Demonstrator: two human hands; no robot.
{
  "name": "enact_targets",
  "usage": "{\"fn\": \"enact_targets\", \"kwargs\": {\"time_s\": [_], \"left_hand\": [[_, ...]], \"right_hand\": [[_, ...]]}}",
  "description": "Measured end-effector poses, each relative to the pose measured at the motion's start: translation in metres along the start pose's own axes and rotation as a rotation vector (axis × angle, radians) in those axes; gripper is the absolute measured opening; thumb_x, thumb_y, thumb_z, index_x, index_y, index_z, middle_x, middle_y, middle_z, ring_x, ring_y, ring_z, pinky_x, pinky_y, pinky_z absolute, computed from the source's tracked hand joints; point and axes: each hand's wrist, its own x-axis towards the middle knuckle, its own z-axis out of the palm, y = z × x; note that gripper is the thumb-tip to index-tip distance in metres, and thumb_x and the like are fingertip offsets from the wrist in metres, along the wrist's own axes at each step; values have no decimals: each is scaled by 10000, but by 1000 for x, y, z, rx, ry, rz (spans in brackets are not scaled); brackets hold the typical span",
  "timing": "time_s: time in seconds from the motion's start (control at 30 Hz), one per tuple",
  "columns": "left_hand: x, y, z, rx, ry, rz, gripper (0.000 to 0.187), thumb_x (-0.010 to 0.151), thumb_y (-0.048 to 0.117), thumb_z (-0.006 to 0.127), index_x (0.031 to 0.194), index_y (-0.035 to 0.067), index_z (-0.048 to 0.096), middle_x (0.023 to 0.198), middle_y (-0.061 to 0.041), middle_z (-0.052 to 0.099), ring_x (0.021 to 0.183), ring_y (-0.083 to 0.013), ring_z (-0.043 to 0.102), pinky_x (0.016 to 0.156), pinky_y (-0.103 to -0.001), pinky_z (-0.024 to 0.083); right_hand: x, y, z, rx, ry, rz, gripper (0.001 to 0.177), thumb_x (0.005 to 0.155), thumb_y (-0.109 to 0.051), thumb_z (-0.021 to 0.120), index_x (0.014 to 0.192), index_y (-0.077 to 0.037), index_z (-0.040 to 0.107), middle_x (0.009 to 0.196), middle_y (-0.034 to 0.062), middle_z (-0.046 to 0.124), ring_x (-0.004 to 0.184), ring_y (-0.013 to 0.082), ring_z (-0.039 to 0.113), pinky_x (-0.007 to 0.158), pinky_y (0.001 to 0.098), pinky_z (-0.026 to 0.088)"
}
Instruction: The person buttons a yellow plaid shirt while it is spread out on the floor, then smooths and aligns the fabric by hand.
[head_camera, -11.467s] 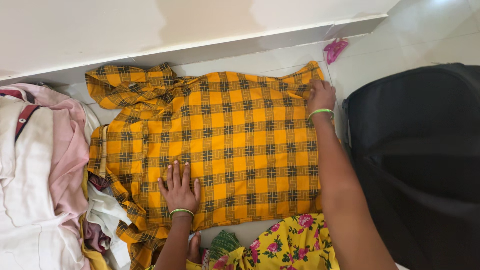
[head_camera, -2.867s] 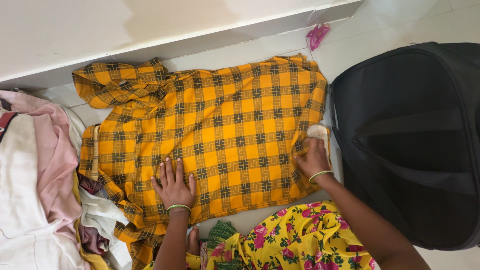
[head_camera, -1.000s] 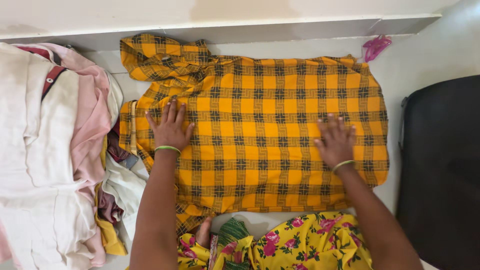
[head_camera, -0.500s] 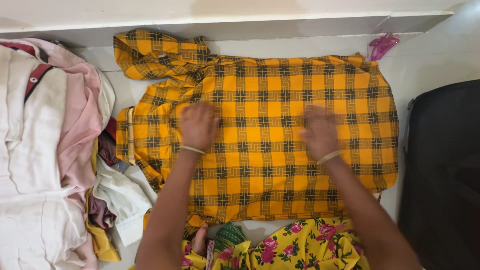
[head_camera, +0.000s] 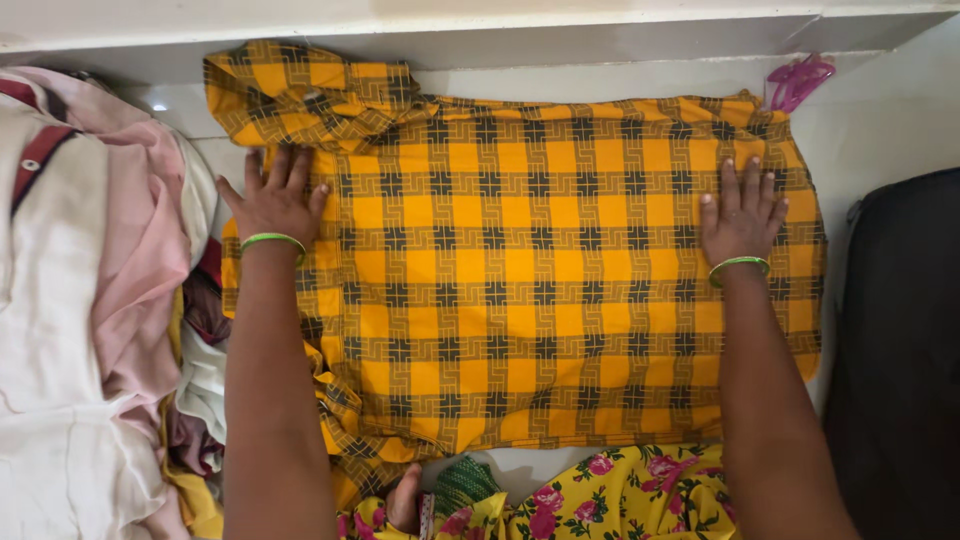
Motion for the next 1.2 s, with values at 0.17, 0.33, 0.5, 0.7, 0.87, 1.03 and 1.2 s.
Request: {"fn": "enact_targets", "kwargs": {"time_s": [0.17, 0.33, 0.5, 0.7, 0.87, 1.03, 1.2], "left_hand": [[7, 12, 16, 43, 185, -12, 551, 1025, 416, 453, 1505, 146, 463, 1607, -102, 397, 1477, -421, 289, 1140, -752, 111], [-15, 117, 33, -100, 471, 295, 130, 881, 125, 682, 985, 55, 718, 1157, -159, 653, 1123, -340, 569, 978, -501, 462], [-48, 198, 11, -312, 132, 506, 729, 930, 544, 524, 1516, 130, 397, 1611, -167, 333, 1504, -323, 239, 1178, -597, 106], [-28, 52, -4, -172, -33, 72, 761, 1011, 630, 310, 1632, 210, 181, 1719, -73, 54, 1577, -285, 35, 1209, -584, -46], [-38, 25, 11, -232, 128, 30, 731, 1056, 578, 316, 1661, 168, 293, 1735, -159, 167, 1601, -385, 94, 1277, -585, 48], [-35, 27, 13, -237, 159, 49, 723, 1049, 553, 329, 1649, 151, 305, 1719, -184, 187, 1579, -408, 112, 1247, -592, 50], [-37, 27, 15, -226, 177, 62, 709, 1056, 529, 352, 1657, 155, 309, 1724, -191, 199, 1582, -418, 128, 1254, -601, 69]], "right_hand": [[1, 0, -1, 13, 8, 57, 652, 1066, -506, 292, 1651, -219, 261, 1733, 137, 129, 1583, 387, 95, 1224, 654, 10], [-18, -91, 6, 153, 163, -238, 99, 1006, -255, 711, 1083, -193, 707, 1617, 84, 496, 1581, 324, 350, 1338, 600, 117], [-68, -213, 6, 98, -134, -763, 712, 969, -482, 501, 1567, -134, 333, 1669, 105, 263, 1536, 291, 172, 1197, 624, 11], [-2, -90, -18, -135, -140, -259, 767, 1013, -432, 423, 1658, -123, 146, 1743, 55, 89, 1597, 249, 68, 1221, 631, -8], [9, 9, -22, 20, -43, 16, 686, 1068, -501, 333, 1659, -190, 174, 1737, 90, 90, 1588, 336, 73, 1216, 661, -8], [16, 47, 0, 61, 208, 107, 623, 1051, -407, 589, 1555, -85, 412, 1621, 202, 344, 1503, 422, 273, 1192, 650, 182], [32, 114, 12, 284, 429, 502, 563, 1048, -268, 673, 1530, -69, 461, 1395, 194, 589, 1299, 377, 554, 1132, 555, 432]]}}
